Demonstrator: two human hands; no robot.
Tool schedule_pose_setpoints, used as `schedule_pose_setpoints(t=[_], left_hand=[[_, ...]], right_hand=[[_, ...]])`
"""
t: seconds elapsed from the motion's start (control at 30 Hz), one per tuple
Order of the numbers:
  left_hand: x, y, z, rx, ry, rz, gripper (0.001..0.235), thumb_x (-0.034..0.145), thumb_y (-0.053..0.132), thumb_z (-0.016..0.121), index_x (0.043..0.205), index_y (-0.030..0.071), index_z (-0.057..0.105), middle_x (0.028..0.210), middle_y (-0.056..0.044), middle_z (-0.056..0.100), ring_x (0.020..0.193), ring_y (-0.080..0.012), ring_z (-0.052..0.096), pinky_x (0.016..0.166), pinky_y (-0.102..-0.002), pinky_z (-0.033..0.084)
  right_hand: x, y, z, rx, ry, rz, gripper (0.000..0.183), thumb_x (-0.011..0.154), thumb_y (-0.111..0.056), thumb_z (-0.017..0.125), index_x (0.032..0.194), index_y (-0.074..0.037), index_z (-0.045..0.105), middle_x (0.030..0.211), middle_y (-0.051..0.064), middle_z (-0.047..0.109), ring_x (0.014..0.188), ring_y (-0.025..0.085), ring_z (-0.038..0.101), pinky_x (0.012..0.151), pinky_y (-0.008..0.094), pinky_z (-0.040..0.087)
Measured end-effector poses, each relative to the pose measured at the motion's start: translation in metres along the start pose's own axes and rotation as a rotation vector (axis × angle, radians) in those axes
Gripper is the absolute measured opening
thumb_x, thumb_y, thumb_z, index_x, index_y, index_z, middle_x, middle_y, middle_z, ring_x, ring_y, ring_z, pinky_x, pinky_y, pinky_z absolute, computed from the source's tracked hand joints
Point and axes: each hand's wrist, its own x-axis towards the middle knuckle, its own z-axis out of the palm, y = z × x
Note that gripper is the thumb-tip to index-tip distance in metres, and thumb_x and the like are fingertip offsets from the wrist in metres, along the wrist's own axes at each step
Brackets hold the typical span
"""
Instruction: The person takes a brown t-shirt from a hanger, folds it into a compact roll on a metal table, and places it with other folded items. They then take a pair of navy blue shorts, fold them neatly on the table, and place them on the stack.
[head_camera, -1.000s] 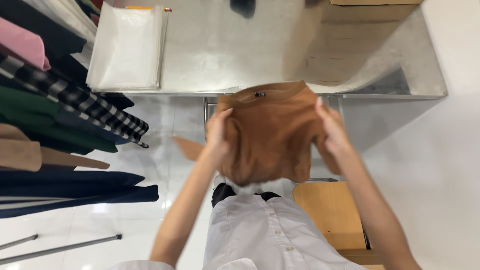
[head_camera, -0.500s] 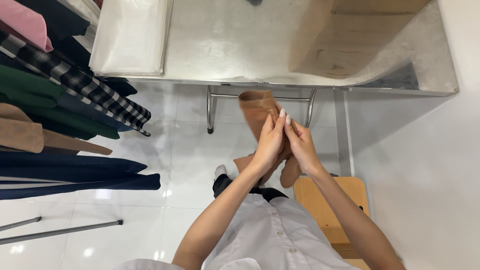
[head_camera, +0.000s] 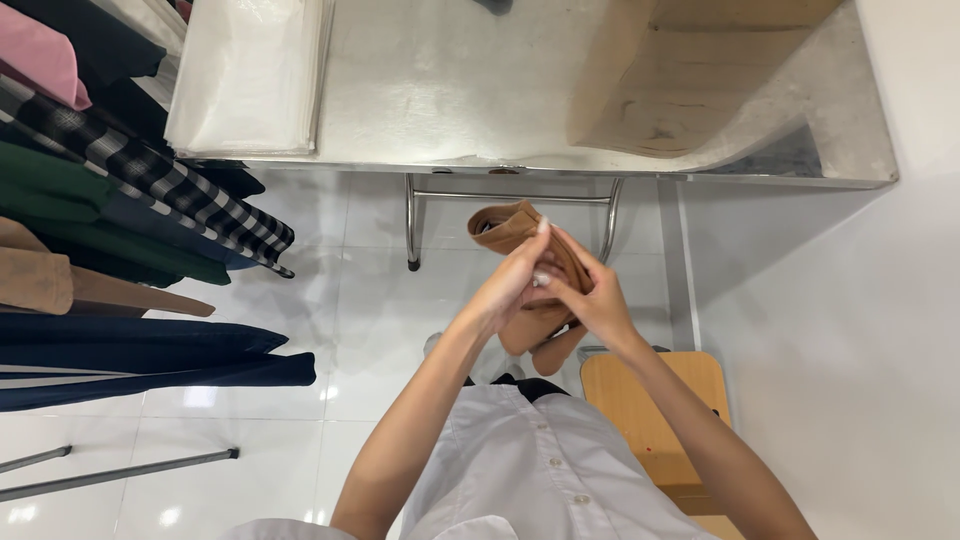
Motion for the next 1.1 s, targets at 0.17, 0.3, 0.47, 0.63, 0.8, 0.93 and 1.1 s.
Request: schedule_pose_setpoints(t=[0.17, 0.3, 0.47, 0.63, 0.8, 0.93, 1.1], left_hand=[[0.002, -0.009, 0.0, 0.327, 0.102, 0.398, 0.045, 0.095, 0.042, 0.069, 0.118, 0.006, 0.059, 0.109, -0.011, 0.054, 0.115, -0.032, 0.06, 0.091, -0.048, 0.058], [0.011, 0.004, -0.027, 1.014, 0.452, 0.925, 0.107, 0.068, 0.024, 0.095, 0.154, 0.012, 0.032, 0.152, -0.022, 0.027, 0.143, -0.0441, 0.031, 0.122, -0.061, 0.02], [0.055, -0.003, -0.073, 1.218, 0.11, 0.916, 0.05, 0.074, 0.033, 0.088, 0.115, 0.023, 0.061, 0.108, 0.0, 0.061, 0.117, -0.0201, 0.055, 0.12, -0.061, 0.003], [0.059, 0.003, -0.074, 1.237, 0.201, 0.885, 0.02, 0.081, 0.028, 0.083, 0.085, 0.026, 0.063, 0.075, 0.011, 0.059, 0.083, -0.0189, 0.066, 0.095, -0.039, 0.049], [0.038, 0.04, -0.049, 1.346, 0.212, 0.824, 0.023, 0.086, 0.026, 0.076, 0.079, 0.023, 0.055, 0.065, 0.009, 0.057, 0.068, -0.022, 0.067, 0.066, -0.036, 0.055], [0.049, 0.053, -0.051, 1.431, 0.193, 0.808, 0.027, 0.08, 0.027, 0.079, 0.105, 0.026, 0.07, 0.093, 0.003, 0.076, 0.089, -0.0328, 0.073, 0.074, -0.049, 0.059], [0.029, 0.086, -0.059, 1.358, 0.245, 0.865, 0.017, 0.081, 0.023, 0.08, 0.09, 0.018, 0.067, 0.076, -0.003, 0.072, 0.081, -0.0364, 0.072, 0.071, -0.044, 0.058]], right_hand=[[0.022, 0.029, -0.034, -0.011, 0.029, 0.015, 0.043, 0.094, -0.004, 0.067, 0.137, 0.0, 0.062, 0.132, 0.015, 0.067, 0.12, 0.017, 0.059, 0.106, 0.037, 0.048], [0.038, -0.007, -0.055, 0.001, -0.205, 0.1, 0.035, 0.093, -0.002, 0.061, 0.127, 0.001, 0.07, 0.122, 0.017, 0.073, 0.113, 0.018, 0.064, 0.101, 0.04, 0.052], [0.052, -0.041, -0.061, -0.097, -0.506, 0.141, 0.04, 0.088, -0.002, 0.066, 0.128, -0.002, 0.071, 0.117, 0.017, 0.077, 0.109, 0.019, 0.067, 0.097, 0.043, 0.054], [0.057, -0.006, -0.08, -0.247, -0.464, 0.067, 0.048, 0.086, 0.002, 0.064, 0.133, -0.007, 0.067, 0.11, 0.015, 0.078, 0.104, 0.02, 0.069, 0.096, 0.043, 0.055], [0.071, 0.122, -0.103, -0.946, -0.011, -0.299, 0.054, 0.064, -0.009, 0.08, 0.112, -0.016, 0.056, 0.097, 0.004, 0.058, 0.097, 0.029, 0.06, 0.089, 0.041, 0.05], [0.074, 0.128, -0.086, -0.724, 0.161, -0.27, 0.035, 0.074, 0.002, 0.067, 0.101, -0.013, 0.051, 0.086, 0.004, 0.053, 0.088, 0.029, 0.06, 0.082, 0.041, 0.05], [0.077, 0.121, -0.078, -0.612, 0.333, -0.697, 0.047, 0.074, 0.012, 0.054, 0.111, -0.011, 0.036, 0.105, 0.009, 0.049, 0.089, 0.028, 0.055, 0.079, 0.041, 0.051]])
